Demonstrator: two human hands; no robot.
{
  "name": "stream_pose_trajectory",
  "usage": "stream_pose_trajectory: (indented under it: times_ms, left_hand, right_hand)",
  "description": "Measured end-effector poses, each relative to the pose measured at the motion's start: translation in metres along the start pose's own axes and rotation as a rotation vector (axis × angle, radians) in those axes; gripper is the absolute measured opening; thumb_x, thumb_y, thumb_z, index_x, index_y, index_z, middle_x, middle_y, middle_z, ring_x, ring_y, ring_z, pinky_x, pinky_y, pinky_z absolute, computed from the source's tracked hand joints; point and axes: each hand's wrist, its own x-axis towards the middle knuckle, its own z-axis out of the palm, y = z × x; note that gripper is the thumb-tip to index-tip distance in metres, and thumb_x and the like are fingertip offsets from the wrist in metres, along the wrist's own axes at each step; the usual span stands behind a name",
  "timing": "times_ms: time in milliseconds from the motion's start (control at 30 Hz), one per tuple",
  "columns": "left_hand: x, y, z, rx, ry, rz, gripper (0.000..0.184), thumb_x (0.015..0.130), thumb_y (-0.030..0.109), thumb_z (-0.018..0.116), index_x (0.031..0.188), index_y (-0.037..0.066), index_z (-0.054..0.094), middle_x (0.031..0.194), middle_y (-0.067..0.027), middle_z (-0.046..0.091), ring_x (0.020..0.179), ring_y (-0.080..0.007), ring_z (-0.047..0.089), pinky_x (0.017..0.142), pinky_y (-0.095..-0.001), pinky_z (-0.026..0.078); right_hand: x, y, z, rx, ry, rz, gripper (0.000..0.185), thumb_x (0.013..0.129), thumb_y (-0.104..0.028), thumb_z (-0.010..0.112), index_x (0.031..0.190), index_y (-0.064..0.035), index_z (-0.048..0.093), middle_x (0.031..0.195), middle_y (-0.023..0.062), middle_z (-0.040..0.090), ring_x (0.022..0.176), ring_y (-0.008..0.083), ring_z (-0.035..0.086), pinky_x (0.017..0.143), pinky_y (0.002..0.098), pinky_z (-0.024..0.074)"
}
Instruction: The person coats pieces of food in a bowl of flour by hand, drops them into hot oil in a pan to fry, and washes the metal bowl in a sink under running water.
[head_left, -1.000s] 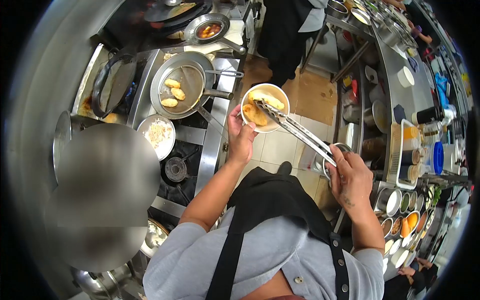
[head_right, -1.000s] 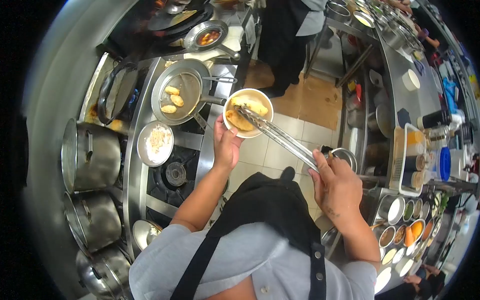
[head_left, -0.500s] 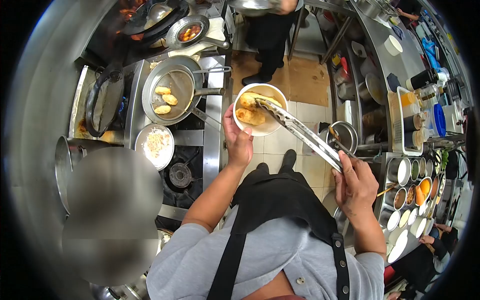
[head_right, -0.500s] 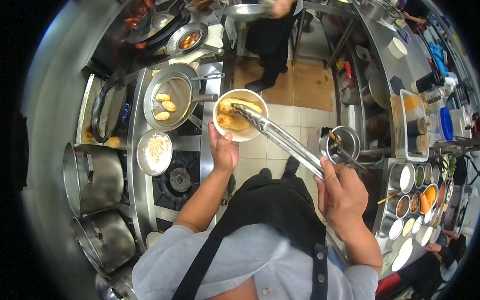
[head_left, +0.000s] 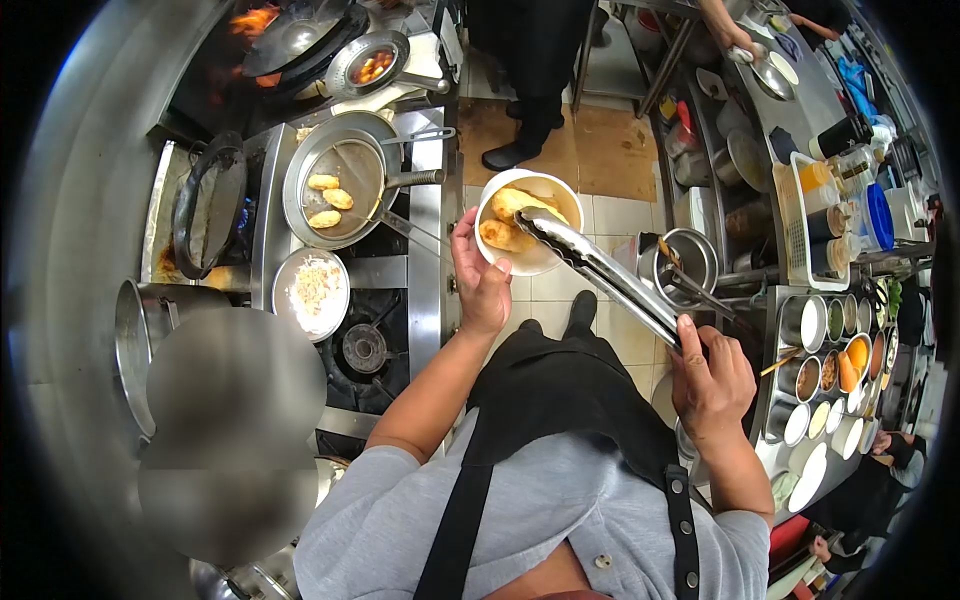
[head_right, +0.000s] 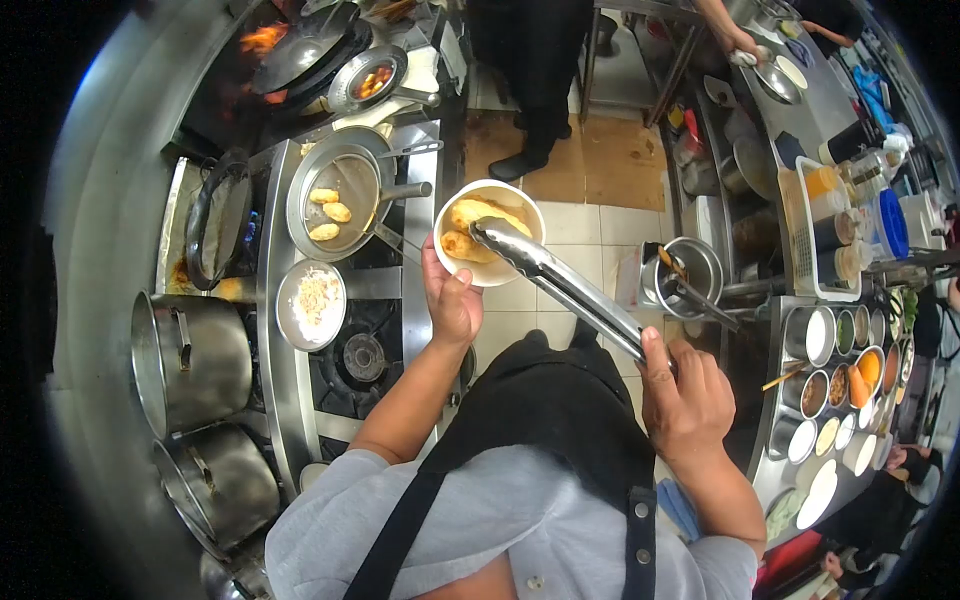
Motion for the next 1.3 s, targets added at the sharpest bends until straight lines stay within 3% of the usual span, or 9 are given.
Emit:
stream_pose_trajectory:
  times_ms: [400, 767, 1067, 1200, 1300]
  left_hand:
    - [-0.01, -0.004, 0.008, 0.008, -0.053, -0.024, 0.074, 0.069, 0.016, 0.061, 0.131, 0.004, 0.023, 0.125, -0.0114, 0.038, 0.117, -0.0209, 0.039, 0.1, -0.0348, 0.032]
    - [-0.036, -0.024, 0.053, 0.094, -0.164, -0.059, 0.078, 0.064, 0.017, 0.062, 0.131, 0.001, 0.025, 0.122, -0.0105, 0.037, 0.115, -0.0203, 0.039, 0.101, -0.0341, 0.03]
    - [-0.116, -0.072, 0.146, 0.178, -0.283, -0.099, 0.072, 0.061, 0.008, 0.057, 0.128, 0.002, 0.033, 0.12, -0.0123, 0.046, 0.113, -0.0246, 0.045, 0.099, -0.0378, 0.035]
    - [-0.18, -0.088, 0.202, 0.156, -0.433, -0.17, 0.074, 0.066, 0.023, 0.06, 0.13, -0.001, 0.031, 0.126, -0.0152, 0.044, 0.116, -0.0272, 0.045, 0.1, -0.0406, 0.035]
    - [-0.227, -0.091, 0.265, 0.126, -0.466, -0.331, 0.07, 0.071, 0.023, 0.057, 0.131, -0.002, 0.03, 0.128, -0.016, 0.042, 0.118, -0.0276, 0.044, 0.1, -0.0408, 0.035]
  right_hand:
    - [-0.012, 0.013, -0.016, -0.09, -0.01, -0.061, 0.045, 0.071, -0.004, 0.062, 0.115, -0.0058, 0.056, 0.083, 0.0089, 0.056, 0.062, 0.0187, 0.053, 0.048, 0.0271, 0.0383]
    - [-0.074, 0.039, -0.044, -0.068, 0.024, 0.022, 0.043, 0.07, -0.003, 0.062, 0.112, -0.0022, 0.057, 0.082, 0.0096, 0.056, 0.06, 0.0181, 0.052, 0.048, 0.0273, 0.0386]
    - [-0.221, 0.084, -0.111, -0.097, 0.041, 0.193, 0.053, 0.065, -0.005, 0.059, 0.117, -0.0041, 0.054, 0.078, 0.0072, 0.054, 0.06, 0.016, 0.05, 0.047, 0.0265, 0.0383]
    - [-0.304, 0.101, -0.157, 0.079, 0.147, 0.375, 0.04, 0.07, -0.01, 0.063, 0.109, -0.006, 0.057, 0.079, 0.0064, 0.054, 0.061, 0.0165, 0.05, 0.048, 0.0273, 0.0398]
    - [-0.366, 0.105, -0.195, 0.244, 0.234, 0.593, 0.055, 0.066, -0.014, 0.071, 0.117, -0.0079, 0.051, 0.08, 0.0079, 0.056, 0.065, 0.0213, 0.054, 0.053, 0.0299, 0.0437]
